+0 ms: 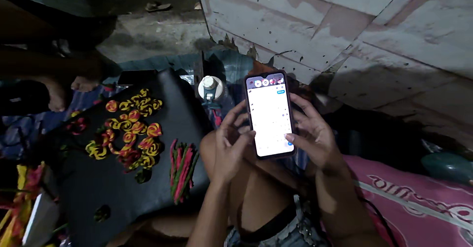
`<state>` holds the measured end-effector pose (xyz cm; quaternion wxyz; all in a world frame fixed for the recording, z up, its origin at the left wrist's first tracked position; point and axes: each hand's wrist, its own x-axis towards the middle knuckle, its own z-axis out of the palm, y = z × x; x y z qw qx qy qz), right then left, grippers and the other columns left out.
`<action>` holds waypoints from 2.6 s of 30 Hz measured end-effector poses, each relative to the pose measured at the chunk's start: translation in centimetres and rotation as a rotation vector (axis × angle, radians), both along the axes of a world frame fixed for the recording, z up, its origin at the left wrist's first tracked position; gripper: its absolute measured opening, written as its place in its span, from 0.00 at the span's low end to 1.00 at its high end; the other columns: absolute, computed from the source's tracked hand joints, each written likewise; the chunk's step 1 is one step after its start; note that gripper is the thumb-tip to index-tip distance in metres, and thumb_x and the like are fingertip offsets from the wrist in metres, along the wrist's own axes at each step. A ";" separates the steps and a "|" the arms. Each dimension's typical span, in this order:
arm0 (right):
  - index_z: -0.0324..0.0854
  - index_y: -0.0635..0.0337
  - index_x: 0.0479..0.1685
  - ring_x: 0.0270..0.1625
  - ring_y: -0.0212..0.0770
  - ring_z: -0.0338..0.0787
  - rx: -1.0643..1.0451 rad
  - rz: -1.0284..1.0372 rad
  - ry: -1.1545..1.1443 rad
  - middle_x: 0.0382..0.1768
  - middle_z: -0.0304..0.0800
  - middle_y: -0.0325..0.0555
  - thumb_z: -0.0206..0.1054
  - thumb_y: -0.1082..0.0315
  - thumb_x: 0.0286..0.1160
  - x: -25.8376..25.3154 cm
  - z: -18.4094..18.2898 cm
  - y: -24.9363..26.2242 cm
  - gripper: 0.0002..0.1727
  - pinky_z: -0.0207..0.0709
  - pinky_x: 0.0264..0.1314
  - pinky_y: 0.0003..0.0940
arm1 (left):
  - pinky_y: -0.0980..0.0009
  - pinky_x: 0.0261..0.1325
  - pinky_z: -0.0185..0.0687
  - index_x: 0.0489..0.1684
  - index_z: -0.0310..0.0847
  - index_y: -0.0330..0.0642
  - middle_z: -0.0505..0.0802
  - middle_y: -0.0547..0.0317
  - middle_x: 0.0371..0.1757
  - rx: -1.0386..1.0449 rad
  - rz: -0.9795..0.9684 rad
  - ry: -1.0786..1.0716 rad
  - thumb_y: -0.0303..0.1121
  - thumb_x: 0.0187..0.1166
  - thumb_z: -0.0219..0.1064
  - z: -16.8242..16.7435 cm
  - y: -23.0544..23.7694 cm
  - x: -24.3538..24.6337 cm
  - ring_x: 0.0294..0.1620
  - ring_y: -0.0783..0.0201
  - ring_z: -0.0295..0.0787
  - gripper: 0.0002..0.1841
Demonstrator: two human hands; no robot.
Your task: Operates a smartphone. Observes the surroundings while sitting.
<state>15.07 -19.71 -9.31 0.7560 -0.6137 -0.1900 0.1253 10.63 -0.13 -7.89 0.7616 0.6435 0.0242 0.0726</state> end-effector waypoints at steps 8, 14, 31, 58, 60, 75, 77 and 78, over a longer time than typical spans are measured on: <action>0.51 0.57 0.89 0.55 0.24 0.92 -0.005 0.015 0.033 0.62 0.90 0.34 0.65 0.76 0.69 -0.3 0.9 0.2 0.43 0.88 0.56 0.22 | 0.72 0.58 0.91 0.90 0.55 0.39 0.86 0.62 0.74 -0.024 -0.199 -0.080 0.22 0.71 0.69 0.3 1.3 -0.8 0.57 0.70 0.92 0.42; 0.55 0.56 0.88 0.56 0.25 0.92 0.049 0.015 0.063 0.62 0.91 0.35 0.55 0.78 0.78 -0.4 1.0 0.3 0.35 0.86 0.60 0.23 | 0.72 0.57 0.92 0.91 0.55 0.39 0.86 0.60 0.74 -0.054 -0.199 -0.100 0.20 0.71 0.68 0.4 1.3 -1.0 0.57 0.68 0.93 0.42; 0.56 0.56 0.86 0.51 0.23 0.93 -0.011 -0.059 -0.005 0.61 0.91 0.33 0.63 0.78 0.76 -0.8 1.6 1.1 0.36 0.88 0.53 0.19 | 0.73 0.56 0.92 0.91 0.53 0.36 0.83 0.60 0.77 -0.013 -0.188 -0.141 0.23 0.71 0.68 0.6 1.2 -1.4 0.57 0.70 0.92 0.42; 0.48 0.52 0.92 0.59 0.29 0.92 0.032 0.123 -0.037 0.70 0.86 0.37 0.67 0.76 0.63 -0.4 1.7 0.4 0.49 0.89 0.58 0.25 | 0.70 0.59 0.91 0.90 0.58 0.38 0.85 0.57 0.76 -0.051 -0.169 -0.135 0.23 0.70 0.69 0.8 1.9 -1.9 0.60 0.67 0.92 0.41; 0.45 0.53 0.94 0.61 0.29 0.91 0.024 0.163 -0.021 0.71 0.85 0.37 0.68 0.74 0.65 -0.4 1.9 0.0 0.50 0.88 0.60 0.26 | 0.70 0.60 0.91 0.90 0.58 0.39 0.85 0.57 0.76 -0.057 -0.162 -0.124 0.24 0.71 0.69 0.8 2.0 -2.0 0.59 0.67 0.92 0.41; 0.46 0.54 0.94 0.61 0.28 0.91 0.018 0.186 0.001 0.69 0.87 0.39 0.63 0.78 0.71 -0.8 1.7 0.0 0.46 0.87 0.62 0.24 | 0.68 0.62 0.91 0.90 0.57 0.37 0.85 0.55 0.76 -0.057 -0.152 -0.108 0.23 0.71 0.69 0.4 2.2 -2.3 0.62 0.65 0.91 0.41; 0.46 0.54 0.93 0.60 0.28 0.91 0.011 0.185 -0.007 0.68 0.88 0.37 0.62 0.78 0.71 -0.7 1.8 -0.1 0.46 0.87 0.61 0.23 | 0.68 0.61 0.91 0.90 0.58 0.38 0.85 0.55 0.76 -0.058 -0.151 -0.104 0.24 0.72 0.69 0.4 2.2 -2.3 0.61 0.65 0.92 0.41; 0.46 0.55 0.93 0.61 0.28 0.91 0.014 0.186 -0.014 0.68 0.88 0.38 0.62 0.79 0.71 -0.7 1.7 -0.1 0.46 0.87 0.62 0.24 | 0.68 0.61 0.91 0.91 0.57 0.38 0.84 0.54 0.77 -0.058 -0.154 -0.109 0.24 0.72 0.69 0.3 2.2 -2.3 0.61 0.64 0.91 0.41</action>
